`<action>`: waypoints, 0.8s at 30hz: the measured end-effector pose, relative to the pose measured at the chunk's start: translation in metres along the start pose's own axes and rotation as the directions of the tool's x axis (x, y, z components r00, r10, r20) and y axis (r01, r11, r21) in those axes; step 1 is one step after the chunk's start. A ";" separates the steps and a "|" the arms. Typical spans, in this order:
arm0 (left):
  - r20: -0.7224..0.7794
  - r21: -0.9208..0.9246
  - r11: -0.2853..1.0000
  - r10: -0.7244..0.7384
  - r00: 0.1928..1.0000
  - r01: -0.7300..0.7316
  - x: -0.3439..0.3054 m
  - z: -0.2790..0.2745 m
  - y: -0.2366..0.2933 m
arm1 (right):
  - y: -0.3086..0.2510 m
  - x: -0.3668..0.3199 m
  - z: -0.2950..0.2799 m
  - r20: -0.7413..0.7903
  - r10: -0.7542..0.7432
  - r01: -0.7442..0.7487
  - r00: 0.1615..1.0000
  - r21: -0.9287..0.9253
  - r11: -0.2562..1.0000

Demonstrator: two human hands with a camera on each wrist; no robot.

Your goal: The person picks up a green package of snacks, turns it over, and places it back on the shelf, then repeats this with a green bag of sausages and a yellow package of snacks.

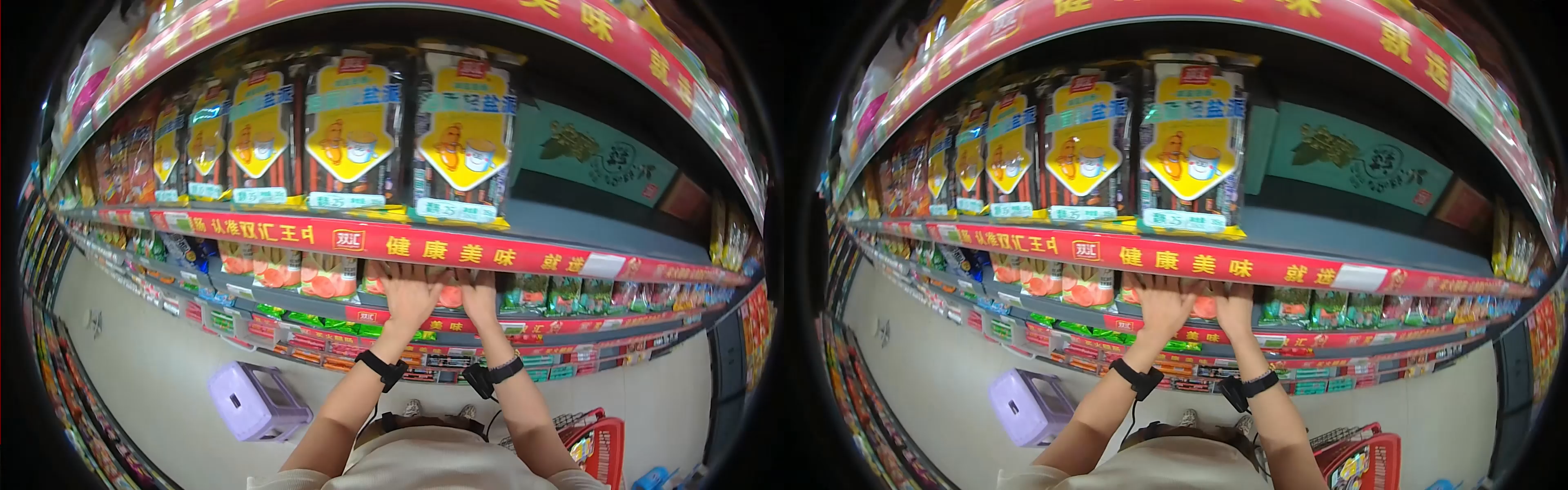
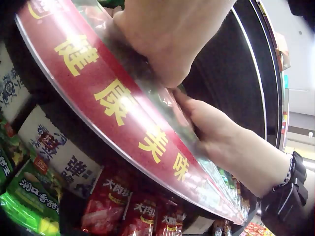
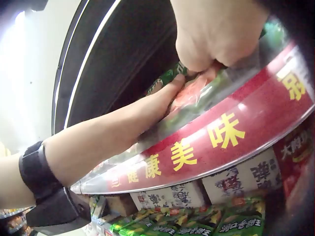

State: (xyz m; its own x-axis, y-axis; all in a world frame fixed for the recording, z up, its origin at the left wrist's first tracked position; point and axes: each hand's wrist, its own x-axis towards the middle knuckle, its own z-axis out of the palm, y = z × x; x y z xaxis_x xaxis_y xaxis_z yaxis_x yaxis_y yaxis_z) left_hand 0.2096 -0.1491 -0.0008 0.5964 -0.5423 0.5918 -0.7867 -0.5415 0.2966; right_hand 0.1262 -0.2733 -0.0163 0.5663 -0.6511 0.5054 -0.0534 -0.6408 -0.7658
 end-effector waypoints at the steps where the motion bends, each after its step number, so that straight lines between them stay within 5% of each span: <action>1: 0.008 -0.008 1.000 0.017 1.000 -0.017 0.000 0.000 0.000 | 0.004 0.000 0.000 0.019 -0.020 0.021 1.000 -0.072 0.997; 2: 0.020 -0.008 1.000 0.002 1.000 -0.002 0.000 0.001 -0.001 | 0.006 0.001 -0.001 0.098 0.030 -0.023 0.995 -0.073 0.997; 4: 0.031 -0.005 1.000 -0.013 0.999 0.013 0.000 0.001 -0.005 | 0.010 -0.001 0.004 0.014 -0.043 0.045 0.999 -0.114 0.993; 7: -0.152 -0.016 1.000 0.003 0.988 -0.006 0.000 0.000 -0.010 | 0.007 -0.001 0.007 -0.066 -0.111 0.098 0.992 -0.172 0.980; 9: -0.315 -0.030 0.993 -0.119 0.941 0.115 0.001 -0.007 -0.009 | 0.007 -0.001 0.008 -0.088 -0.088 0.070 0.992 -0.190 0.979; 12: -0.326 -0.134 0.985 -0.149 0.934 0.110 0.002 -0.018 -0.007 | 0.008 0.001 0.008 -0.061 -0.083 0.076 0.995 -0.106 0.991; 14: -0.307 -0.115 0.985 -0.158 0.938 0.128 0.001 -0.016 -0.009 | 0.009 0.000 0.007 0.060 0.060 -0.060 0.996 -0.013 0.998; 24: -0.379 -0.245 0.954 -0.258 0.889 0.173 -0.003 -0.016 -0.015 | -0.002 -0.001 0.006 -0.001 0.050 -0.050 0.999 0.071 0.996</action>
State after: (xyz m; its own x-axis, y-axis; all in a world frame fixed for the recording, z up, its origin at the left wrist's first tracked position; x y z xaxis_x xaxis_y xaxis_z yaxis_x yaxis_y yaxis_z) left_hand 0.2174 -0.1297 0.0049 0.6726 -0.0990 0.7333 -0.6867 -0.4527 0.5687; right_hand 0.1310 -0.2691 -0.0174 0.5621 -0.6828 0.4668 -0.0232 -0.5772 -0.8163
